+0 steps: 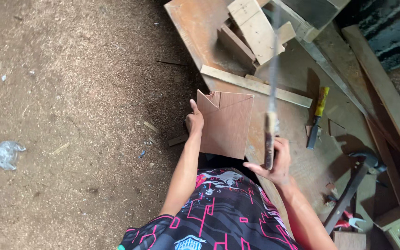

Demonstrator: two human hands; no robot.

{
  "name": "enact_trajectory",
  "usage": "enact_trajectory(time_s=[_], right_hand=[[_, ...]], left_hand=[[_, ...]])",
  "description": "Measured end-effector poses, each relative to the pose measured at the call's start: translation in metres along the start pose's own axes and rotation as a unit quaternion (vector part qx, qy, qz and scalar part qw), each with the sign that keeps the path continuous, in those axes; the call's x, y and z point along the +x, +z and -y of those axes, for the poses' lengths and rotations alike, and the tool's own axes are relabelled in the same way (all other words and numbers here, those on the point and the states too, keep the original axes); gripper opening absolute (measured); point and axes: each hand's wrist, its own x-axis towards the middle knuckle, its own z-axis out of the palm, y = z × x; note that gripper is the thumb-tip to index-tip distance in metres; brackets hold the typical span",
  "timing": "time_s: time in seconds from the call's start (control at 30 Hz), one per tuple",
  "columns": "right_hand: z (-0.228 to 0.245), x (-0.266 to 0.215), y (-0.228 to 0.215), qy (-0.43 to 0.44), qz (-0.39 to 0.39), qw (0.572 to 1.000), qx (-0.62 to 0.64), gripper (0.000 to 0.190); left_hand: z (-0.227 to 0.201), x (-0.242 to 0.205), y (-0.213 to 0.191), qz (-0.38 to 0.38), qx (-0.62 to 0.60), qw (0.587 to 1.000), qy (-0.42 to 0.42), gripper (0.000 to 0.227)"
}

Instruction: The person uses a hammer and a yellow-handled chisel to carve and shape a small wooden block on a workbench. They then use a hand saw to cut a rectangular piece of wood. The workbench is cluttered with various tools and wood pieces.

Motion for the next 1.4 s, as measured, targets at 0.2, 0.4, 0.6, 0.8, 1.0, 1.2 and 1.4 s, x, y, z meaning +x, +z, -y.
enact_trajectory(time_s=[0.2,0.4,0.6,0.8,1.0,1.2,1.4], right_hand=[[0.002,0.022,0.051,0.008,0.063,0.996,0.062,0.025],[-0.003,0.023,0.093,0.095,0.067,0.991,0.073,0.019],[-0.004,0.024,0.097,0.18,0.055,0.98,0.061,0.021],[0.004,0.035,0.091,0.179,0.061,0.981,0.04,0.019],[0.012,0.039,0.09,0.184,0.035,0.982,0.032,0.016],[0.011,0.043,0.092,0.199,0.051,0.979,0.003,0.016],[0.011,0.046,0.098,0.242,0.035,0.969,0.035,0.017]], left_hand=[[0.029,0.028,0.005,0.011,0.002,0.998,0.062,0.108],[0.034,0.038,0.009,0.016,0.04,0.997,0.062,0.101],[0.025,0.044,0.012,-0.007,0.077,0.99,0.118,0.09],[0.007,0.025,0.005,-0.054,0.083,0.975,0.197,0.074],[-0.014,0.009,-0.009,-0.057,0.106,0.973,0.199,0.069],[-0.021,0.01,-0.012,-0.05,0.114,0.97,0.21,0.069],[-0.021,0.009,-0.013,-0.064,0.136,0.961,0.234,0.065]])
